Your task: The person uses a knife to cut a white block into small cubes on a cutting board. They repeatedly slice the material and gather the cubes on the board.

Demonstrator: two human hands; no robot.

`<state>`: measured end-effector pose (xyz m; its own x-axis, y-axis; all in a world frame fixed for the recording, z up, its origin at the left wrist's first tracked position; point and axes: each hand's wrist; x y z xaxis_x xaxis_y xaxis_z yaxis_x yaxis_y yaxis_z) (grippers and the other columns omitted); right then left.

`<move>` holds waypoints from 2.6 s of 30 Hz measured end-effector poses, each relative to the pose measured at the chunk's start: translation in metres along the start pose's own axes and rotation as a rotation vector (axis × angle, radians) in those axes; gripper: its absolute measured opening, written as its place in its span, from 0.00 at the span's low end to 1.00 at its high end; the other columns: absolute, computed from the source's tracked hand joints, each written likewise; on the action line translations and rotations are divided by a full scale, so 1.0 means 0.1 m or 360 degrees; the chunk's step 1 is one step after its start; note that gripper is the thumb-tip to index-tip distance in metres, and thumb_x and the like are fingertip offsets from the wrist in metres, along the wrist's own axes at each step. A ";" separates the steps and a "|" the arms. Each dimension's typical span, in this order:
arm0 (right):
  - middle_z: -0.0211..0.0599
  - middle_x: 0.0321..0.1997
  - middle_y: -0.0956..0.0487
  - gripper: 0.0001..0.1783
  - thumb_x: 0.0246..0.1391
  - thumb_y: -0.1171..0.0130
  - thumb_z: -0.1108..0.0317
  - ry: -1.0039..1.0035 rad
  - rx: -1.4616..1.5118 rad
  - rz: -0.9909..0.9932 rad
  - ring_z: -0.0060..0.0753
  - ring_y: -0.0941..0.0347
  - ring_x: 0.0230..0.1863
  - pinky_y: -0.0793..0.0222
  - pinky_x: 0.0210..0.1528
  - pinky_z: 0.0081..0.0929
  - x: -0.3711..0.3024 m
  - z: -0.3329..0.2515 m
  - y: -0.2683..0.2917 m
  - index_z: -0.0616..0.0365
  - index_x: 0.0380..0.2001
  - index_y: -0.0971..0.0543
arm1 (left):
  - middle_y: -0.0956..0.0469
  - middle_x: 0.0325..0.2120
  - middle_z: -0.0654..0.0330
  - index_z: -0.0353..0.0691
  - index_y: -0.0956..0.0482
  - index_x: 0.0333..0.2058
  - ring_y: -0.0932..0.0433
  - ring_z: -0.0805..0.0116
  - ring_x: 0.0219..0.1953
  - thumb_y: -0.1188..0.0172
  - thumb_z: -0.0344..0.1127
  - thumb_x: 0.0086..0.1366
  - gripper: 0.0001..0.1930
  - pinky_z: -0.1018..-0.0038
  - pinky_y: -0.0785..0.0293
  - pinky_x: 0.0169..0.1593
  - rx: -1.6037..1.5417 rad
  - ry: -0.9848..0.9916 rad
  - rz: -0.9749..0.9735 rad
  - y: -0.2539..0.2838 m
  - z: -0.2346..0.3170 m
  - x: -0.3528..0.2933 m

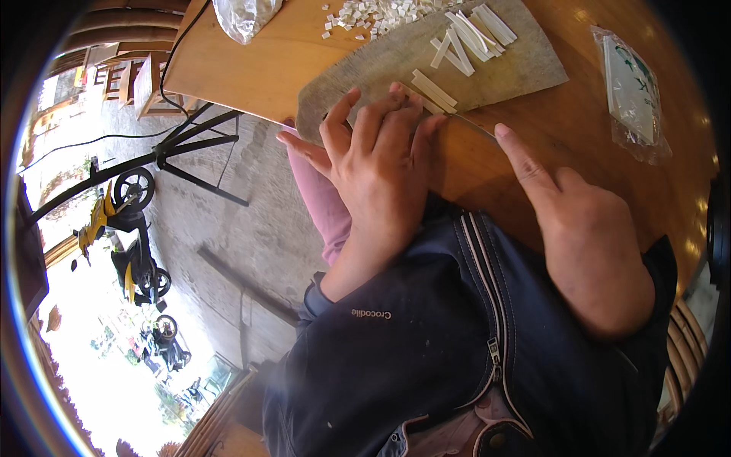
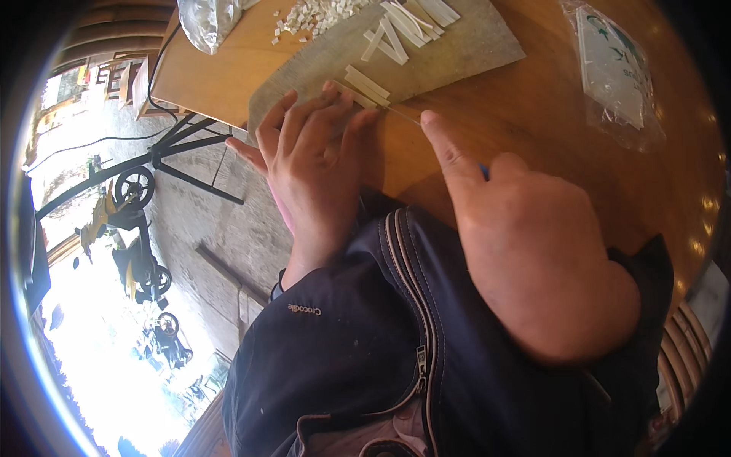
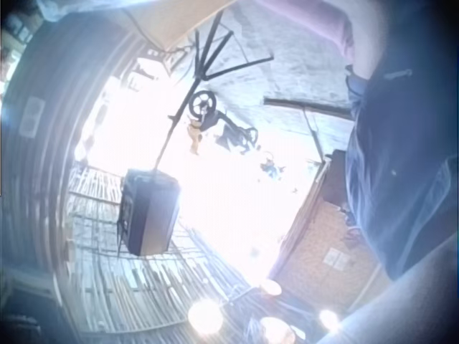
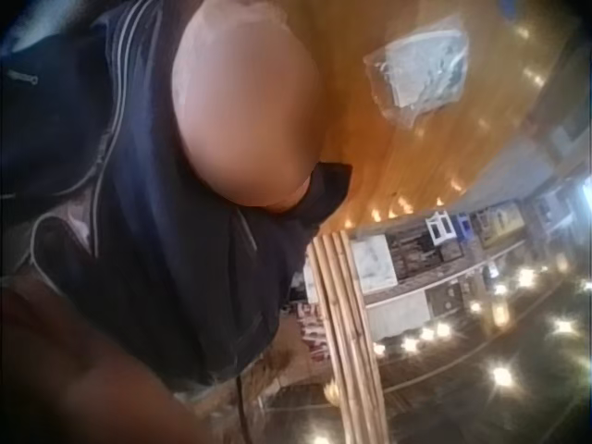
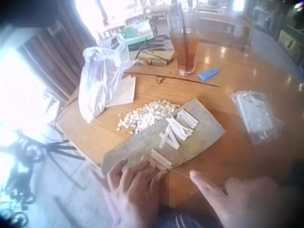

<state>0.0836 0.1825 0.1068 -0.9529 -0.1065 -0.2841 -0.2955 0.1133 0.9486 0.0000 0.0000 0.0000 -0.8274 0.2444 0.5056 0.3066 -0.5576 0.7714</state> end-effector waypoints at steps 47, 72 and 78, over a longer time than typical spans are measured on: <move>0.51 0.38 0.18 0.36 0.54 0.46 0.91 0.0128 0.0553 0.0340 0.32 0.20 0.33 0.26 0.42 0.24 0.51 0.18 -0.12 0.53 0.65 0.23 | 0.21 0.38 0.73 0.56 0.12 0.43 0.26 0.64 0.50 0.27 0.38 0.54 0.15 0.43 0.56 0.73 0.0179 -0.0044 -0.0152 0.10 0.18 0.21; 0.42 0.27 0.27 0.40 0.50 0.46 0.91 0.0151 0.0532 0.0313 0.31 0.29 0.26 0.27 0.37 0.26 0.48 0.12 -0.16 0.54 0.68 0.27 | 0.22 0.42 0.73 0.55 0.13 0.46 0.28 0.61 0.59 0.26 0.39 0.52 0.19 0.35 0.71 0.74 0.0344 -0.0006 -0.0261 0.20 0.24 0.15; 0.46 0.30 0.26 0.39 0.52 0.45 0.89 0.0166 0.0565 0.0333 0.34 0.27 0.28 0.28 0.37 0.28 0.47 0.14 -0.15 0.51 0.68 0.26 | 0.23 0.42 0.73 0.54 0.13 0.46 0.28 0.61 0.60 0.26 0.39 0.53 0.19 0.34 0.72 0.74 0.0313 -0.0015 -0.0268 0.19 0.23 0.14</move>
<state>0.0428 0.1893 0.0773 -0.9881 -0.1423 -0.0577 -0.1192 0.4743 0.8722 0.0050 0.0111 0.0303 -0.8705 0.3286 0.3665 0.2512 -0.3437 0.9049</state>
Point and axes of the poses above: each hand's wrist, its own x-axis towards the middle knuckle, its own y-axis out of the back of the hand, z = x × y
